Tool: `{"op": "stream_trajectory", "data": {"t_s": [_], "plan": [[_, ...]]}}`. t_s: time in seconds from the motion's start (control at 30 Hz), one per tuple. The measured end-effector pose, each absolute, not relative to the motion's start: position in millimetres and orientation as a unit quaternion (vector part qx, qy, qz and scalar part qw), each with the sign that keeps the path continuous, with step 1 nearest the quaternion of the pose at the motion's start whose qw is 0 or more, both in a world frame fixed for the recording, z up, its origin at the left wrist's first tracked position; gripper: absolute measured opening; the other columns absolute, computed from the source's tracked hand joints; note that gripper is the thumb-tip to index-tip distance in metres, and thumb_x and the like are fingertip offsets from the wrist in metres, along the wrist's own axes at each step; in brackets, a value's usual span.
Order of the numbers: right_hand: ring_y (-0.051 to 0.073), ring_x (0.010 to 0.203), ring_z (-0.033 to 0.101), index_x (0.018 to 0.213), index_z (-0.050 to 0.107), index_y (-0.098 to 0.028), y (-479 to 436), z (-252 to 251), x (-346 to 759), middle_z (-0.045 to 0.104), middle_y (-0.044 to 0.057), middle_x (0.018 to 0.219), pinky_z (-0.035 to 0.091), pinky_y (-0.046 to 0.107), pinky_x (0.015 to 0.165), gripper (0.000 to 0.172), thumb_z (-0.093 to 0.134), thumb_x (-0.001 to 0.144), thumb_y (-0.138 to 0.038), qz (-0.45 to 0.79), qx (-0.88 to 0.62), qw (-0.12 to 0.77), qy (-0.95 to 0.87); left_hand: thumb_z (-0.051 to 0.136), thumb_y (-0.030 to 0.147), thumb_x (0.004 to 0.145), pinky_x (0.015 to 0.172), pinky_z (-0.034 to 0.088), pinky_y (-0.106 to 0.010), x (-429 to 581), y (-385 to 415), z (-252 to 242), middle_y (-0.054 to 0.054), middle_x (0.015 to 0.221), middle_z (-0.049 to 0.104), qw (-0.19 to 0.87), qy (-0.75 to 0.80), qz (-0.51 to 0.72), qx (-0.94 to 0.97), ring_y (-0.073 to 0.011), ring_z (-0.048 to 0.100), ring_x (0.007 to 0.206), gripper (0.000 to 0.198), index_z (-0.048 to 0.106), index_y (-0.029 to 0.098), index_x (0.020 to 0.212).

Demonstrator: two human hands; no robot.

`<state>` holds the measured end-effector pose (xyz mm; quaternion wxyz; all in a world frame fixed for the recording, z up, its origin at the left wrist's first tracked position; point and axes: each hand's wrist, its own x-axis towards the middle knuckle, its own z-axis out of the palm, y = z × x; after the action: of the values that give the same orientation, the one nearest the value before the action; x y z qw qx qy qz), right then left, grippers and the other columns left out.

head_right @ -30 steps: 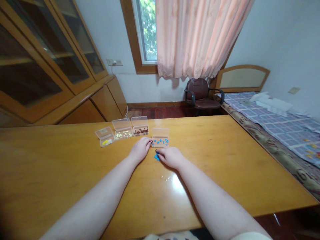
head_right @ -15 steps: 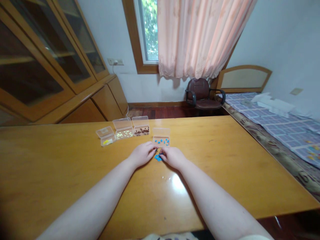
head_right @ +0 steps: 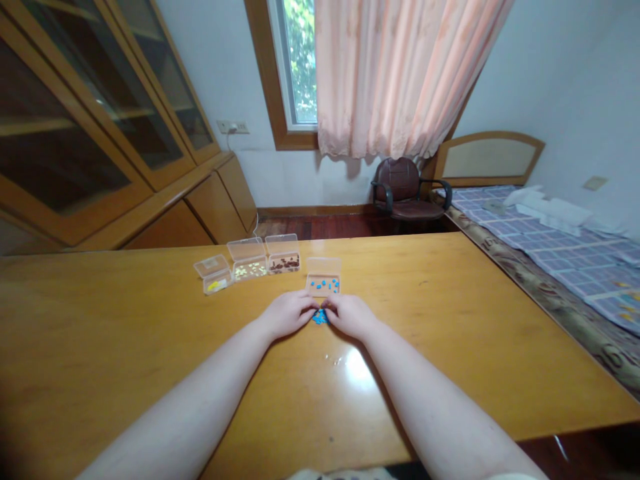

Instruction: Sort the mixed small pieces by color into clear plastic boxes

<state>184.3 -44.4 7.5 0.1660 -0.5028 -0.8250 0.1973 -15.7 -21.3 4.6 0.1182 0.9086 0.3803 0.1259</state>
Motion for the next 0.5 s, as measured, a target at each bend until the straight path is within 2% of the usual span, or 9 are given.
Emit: {"op": "stream_trajectory", "data": {"t_s": [0.1, 0.3, 0.37, 0.5], "plan": [[0.016, 0.079, 0.063, 0.094, 0.069, -0.024, -43.8, 6.1, 184.0, 0.071, 0.003, 0.087, 0.042, 0.024, 0.071, 0.020, 0.050, 0.086, -0.025, 0.182, -0.492, 0.154, -0.837, 0.049, 0.027, 0.088, 0.078, 0.047, -0.027, -15.9, -21.0, 4.0, -0.002, 0.095, 0.066, 0.120, 0.376, 0.127, 0.910, -0.0166, 0.060, 0.089, 0.021, 0.067, 0.026, 0.097], [0.016, 0.075, 0.063, 0.087, 0.070, -0.022, -44.5, 3.8, 182.2, 0.071, 0.004, 0.083, 0.042, 0.024, 0.068, 0.018, 0.052, 0.087, -0.026, 0.155, -0.497, 0.155, -0.840, 0.047, 0.027, 0.088, 0.077, 0.046, -0.027, -16.6, -20.2, 7.1, -0.003, 0.092, 0.065, 0.116, 0.380, 0.122, 0.909, -0.0166, 0.060, 0.087, 0.020, 0.067, 0.024, 0.093], [0.015, 0.071, 0.062, 0.087, 0.070, -0.021, -43.5, 1.5, 184.0, 0.071, 0.004, 0.080, 0.042, 0.023, 0.066, 0.018, 0.053, 0.086, -0.026, 0.160, -0.495, 0.189, -0.833, 0.047, 0.025, 0.088, 0.075, 0.046, -0.027, -18.1, -19.6, 9.3, -0.003, 0.092, 0.065, 0.107, 0.385, 0.126, 0.908, -0.0167, 0.060, 0.085, 0.020, 0.066, 0.023, 0.092], [0.014, 0.062, 0.059, 0.090, 0.070, -0.018, -36.1, -4.8, 191.4, 0.068, 0.004, 0.072, 0.041, 0.023, 0.061, 0.023, 0.050, 0.087, -0.030, 0.133, -0.530, 0.326, -0.772, 0.048, 0.022, 0.085, 0.074, 0.046, -0.026, -22.6, -19.0, 13.6, -0.003, 0.094, 0.065, 0.110, 0.391, 0.147, 0.902, -0.0162, 0.060, 0.083, 0.018, 0.064, 0.022, 0.093]]}}
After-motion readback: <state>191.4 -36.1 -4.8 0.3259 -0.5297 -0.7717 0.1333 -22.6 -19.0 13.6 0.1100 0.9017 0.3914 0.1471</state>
